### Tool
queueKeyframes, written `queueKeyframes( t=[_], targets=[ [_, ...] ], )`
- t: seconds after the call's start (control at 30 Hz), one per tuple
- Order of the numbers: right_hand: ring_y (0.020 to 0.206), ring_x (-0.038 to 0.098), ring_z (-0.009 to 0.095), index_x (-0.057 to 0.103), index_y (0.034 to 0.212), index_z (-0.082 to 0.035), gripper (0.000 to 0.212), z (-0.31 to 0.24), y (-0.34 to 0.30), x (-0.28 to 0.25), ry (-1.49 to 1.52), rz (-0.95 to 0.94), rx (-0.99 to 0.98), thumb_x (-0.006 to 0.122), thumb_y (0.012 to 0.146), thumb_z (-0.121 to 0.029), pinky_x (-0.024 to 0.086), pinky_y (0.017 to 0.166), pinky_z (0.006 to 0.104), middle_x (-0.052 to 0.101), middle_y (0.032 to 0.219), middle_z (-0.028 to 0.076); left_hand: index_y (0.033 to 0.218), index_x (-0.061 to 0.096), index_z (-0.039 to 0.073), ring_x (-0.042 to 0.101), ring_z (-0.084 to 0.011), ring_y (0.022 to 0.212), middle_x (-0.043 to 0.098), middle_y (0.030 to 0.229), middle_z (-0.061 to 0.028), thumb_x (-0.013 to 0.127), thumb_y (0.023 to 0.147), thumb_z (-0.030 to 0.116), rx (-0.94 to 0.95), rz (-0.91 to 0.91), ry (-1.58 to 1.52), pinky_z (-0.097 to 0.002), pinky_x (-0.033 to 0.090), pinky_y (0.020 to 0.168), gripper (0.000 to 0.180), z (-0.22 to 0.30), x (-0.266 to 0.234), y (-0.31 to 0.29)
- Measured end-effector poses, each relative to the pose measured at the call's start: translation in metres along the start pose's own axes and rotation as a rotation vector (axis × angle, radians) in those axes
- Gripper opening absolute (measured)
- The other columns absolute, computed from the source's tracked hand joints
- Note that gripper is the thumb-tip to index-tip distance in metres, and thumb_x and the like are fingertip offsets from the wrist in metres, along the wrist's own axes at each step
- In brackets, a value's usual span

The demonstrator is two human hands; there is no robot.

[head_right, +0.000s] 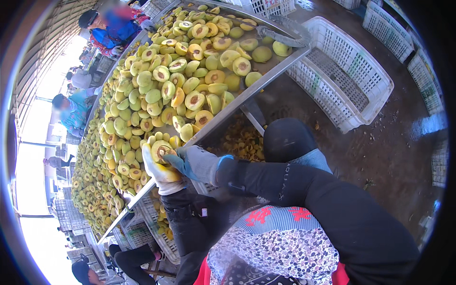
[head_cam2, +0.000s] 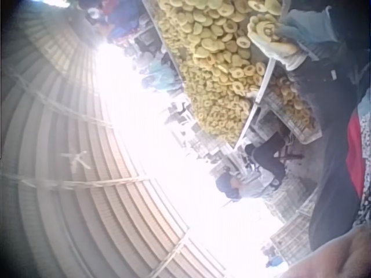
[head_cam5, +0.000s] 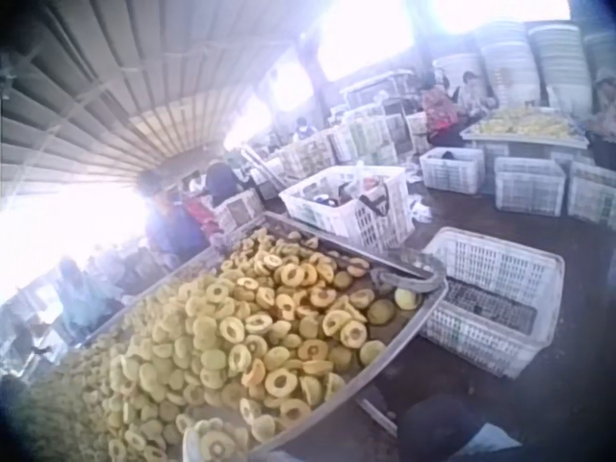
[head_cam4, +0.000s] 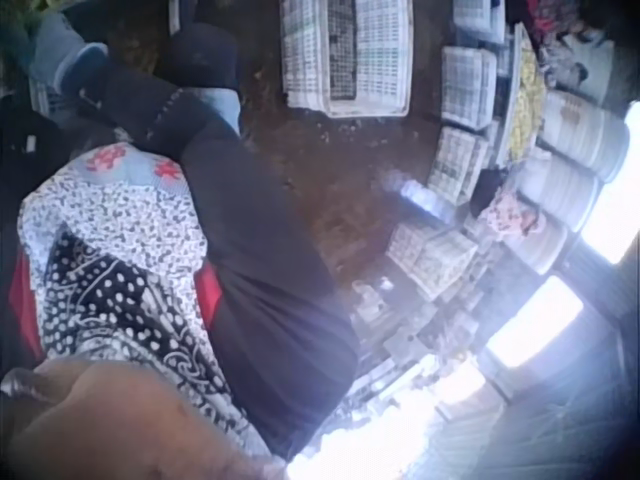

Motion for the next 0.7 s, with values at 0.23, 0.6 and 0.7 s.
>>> queueKeyframes(
  t=[0.23,0.6,0.7],
  targets=[
    [0.071,0.064,0.024,0.069,0.095,0.0,0.055,0.002,-0.002,0.004,0.1,-0.022,0.0,0.048,0.101,-0.051,0.05,0.069,0.0376,0.068,0.077,0.02,0.115,0.055,0.003,0.063,-0.0246,0.099,0.063,0.113,-0.0119,0.046,0.102,0.037,0.084,-0.013,0.146,-0.0392,0.055,0.087,0.037,-0.001,0.005,-0.013],
    [0.083,0.066,0.013,0.072,0.102,-0.008,0.029,-0.004,-0.026,0.006,0.928,-0.143,0.167,0.064,0.097,-0.034,0.052,0.07,0.029,0.071,0.092,0.003,0.085,0.064,0.002,0.057,-0.0178,0.068,0.06,0.086,-0.0068,0.046,0.099,0.022,0.337,-0.215,0.841,-0.0328,0.047,0.06,0.03,0.001,0.0,0.008],
    [0.084,0.054,0.006,0.068,0.1,-0.007,0.013,-0.011,-0.025,0.003,0.773,-0.064,0.203,0.058,0.099,-0.017,0.046,0.07,0.0283,0.062,0.089,-0.006,0.079,0.063,0.004,0.056,-0.0154,0.066,0.059,0.073,-0.0069,0.045,0.096,0.021,0.15,-0.122,0.598,-0.0306,0.046,0.059,0.03,-0.002,0.002,-0.001]
  ],
)
Point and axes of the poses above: each hand's wrist, its own y-axis towards the middle knuckle, its own x-axis out of the palm, z = x × y, the point moved 1 cm from there along y, towards the middle knuckle
